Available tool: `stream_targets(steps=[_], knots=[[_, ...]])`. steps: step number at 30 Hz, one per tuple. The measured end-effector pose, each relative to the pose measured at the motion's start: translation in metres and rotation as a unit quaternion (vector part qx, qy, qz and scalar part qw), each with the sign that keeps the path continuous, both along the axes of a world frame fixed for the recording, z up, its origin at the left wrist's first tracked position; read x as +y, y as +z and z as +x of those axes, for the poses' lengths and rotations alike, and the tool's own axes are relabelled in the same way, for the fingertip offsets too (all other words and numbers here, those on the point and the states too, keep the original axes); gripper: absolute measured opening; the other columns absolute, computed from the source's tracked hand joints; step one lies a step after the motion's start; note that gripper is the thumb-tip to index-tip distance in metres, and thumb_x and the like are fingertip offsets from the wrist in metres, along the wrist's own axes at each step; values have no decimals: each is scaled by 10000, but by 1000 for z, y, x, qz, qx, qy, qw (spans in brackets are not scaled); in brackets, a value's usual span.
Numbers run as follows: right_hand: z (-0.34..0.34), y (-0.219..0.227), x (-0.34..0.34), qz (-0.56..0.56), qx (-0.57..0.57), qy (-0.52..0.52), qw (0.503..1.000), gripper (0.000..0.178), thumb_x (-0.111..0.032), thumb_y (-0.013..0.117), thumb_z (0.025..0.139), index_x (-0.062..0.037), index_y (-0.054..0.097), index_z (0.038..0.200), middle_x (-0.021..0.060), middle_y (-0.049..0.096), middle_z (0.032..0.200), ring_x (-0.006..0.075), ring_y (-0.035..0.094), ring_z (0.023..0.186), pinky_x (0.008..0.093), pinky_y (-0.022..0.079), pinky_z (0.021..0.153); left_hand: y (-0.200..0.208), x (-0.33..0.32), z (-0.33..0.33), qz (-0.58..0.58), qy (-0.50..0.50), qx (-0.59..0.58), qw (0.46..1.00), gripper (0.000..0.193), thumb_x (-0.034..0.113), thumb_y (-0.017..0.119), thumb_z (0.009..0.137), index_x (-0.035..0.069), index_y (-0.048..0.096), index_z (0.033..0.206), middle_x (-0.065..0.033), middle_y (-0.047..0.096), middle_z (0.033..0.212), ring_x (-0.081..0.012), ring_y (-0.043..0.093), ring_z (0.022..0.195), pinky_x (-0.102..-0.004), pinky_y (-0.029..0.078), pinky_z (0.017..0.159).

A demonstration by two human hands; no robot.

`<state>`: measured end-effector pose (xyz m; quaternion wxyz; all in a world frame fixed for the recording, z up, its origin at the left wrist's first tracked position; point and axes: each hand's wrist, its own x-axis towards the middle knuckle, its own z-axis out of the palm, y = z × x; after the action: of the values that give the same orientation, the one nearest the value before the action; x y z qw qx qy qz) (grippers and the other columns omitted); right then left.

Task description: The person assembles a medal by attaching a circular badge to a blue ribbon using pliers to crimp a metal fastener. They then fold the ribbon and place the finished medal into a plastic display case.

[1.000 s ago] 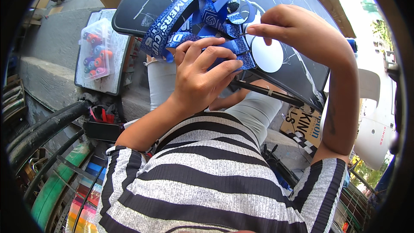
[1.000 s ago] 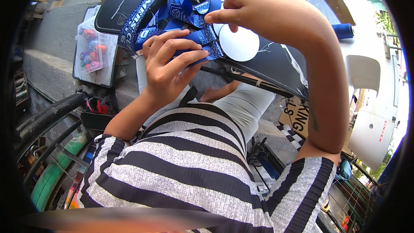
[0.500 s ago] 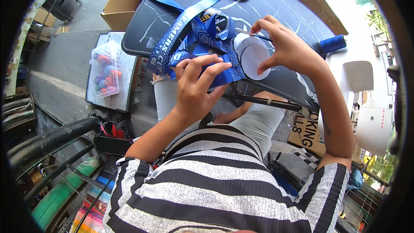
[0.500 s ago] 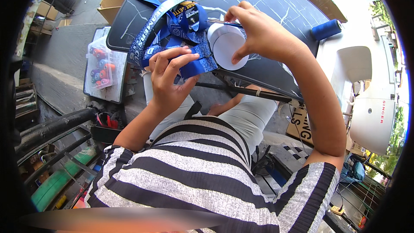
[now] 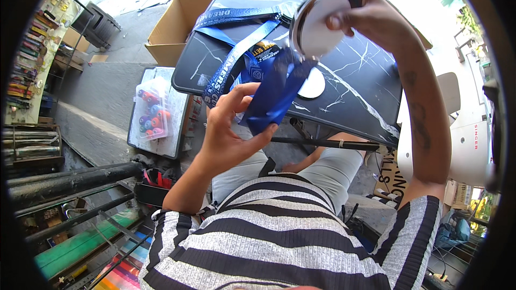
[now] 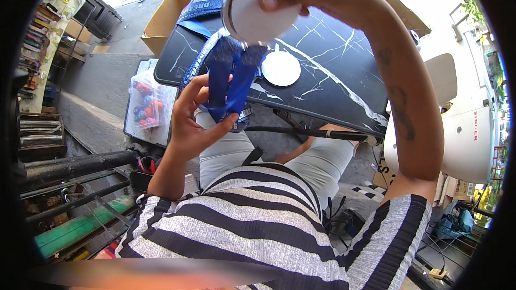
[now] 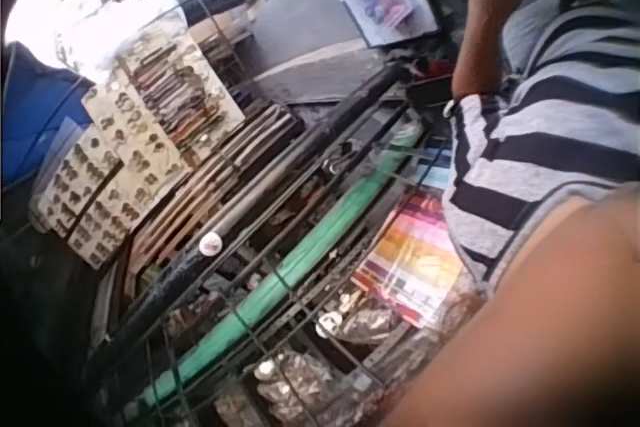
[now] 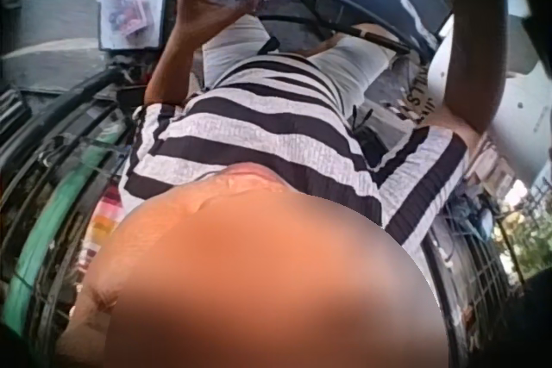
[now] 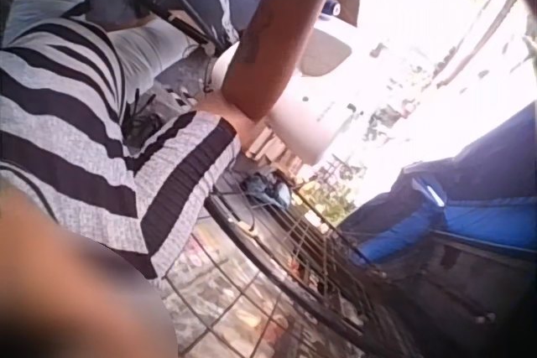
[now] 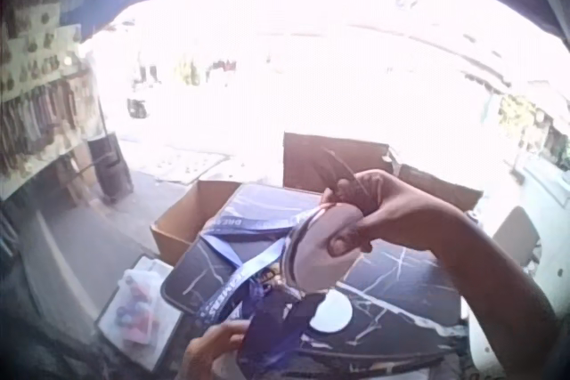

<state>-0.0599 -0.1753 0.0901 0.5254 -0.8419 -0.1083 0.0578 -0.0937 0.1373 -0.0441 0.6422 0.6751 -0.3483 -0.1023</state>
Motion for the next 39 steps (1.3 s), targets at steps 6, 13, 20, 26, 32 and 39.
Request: stream_targets(steps=[6,13,20,26,32,39], knots=[[51,3,-23,268,-40,62,961,386,-161,754,913,-6,624,1241,85,691,1088,176,672,1044,321,545,915,20,49,44,-161,-324,441,821,660,17,851,689,-91,563,1273,-124,724,983,-130,707,738,-227,537,614],[93,-71,-80,16,-157,-70,985,288,-167,844,840,-101,696,1078,-34,687,962,63,642,913,229,510,821,47,102,149,165,1,85,983,262,113,759,846,-20,680,1058,-52,704,909,-106,670,795,-245,540,731],[105,-141,-59,-141,-325,-170,920,247,-67,829,788,-29,670,973,24,663,960,140,630,887,314,507,784,37,48,237,300,255,-412,822,212,95,674,876,19,685,1073,-130,659,960,-295,682,888,-353,519,783],[90,-138,-70,-218,-245,-135,935,313,-58,834,749,-45,698,1031,96,687,994,255,662,930,345,514,836,15,9,163,296,205,-412,837,434,80,667,798,151,649,1226,-74,603,1249,-255,559,1214,-472,309,1095],[83,-127,-74,-243,-186,-92,947,444,-56,881,692,-24,702,1097,119,721,1096,270,662,1058,375,501,954,6,-44,74,155,48,-357,920,447,375,791,832,125,691,1189,-92,676,1132,-284,606,1133,-423,335,1043],[41,-98,-38,-185,-125,-46,974,299,-217,872,787,-43,715,972,73,713,944,172,670,905,309,533,846,-15,-47,87,169,107,-318,927,221,255,765,844,108,726,1004,-54,701,921,-223,634,943,-389,359,946]])
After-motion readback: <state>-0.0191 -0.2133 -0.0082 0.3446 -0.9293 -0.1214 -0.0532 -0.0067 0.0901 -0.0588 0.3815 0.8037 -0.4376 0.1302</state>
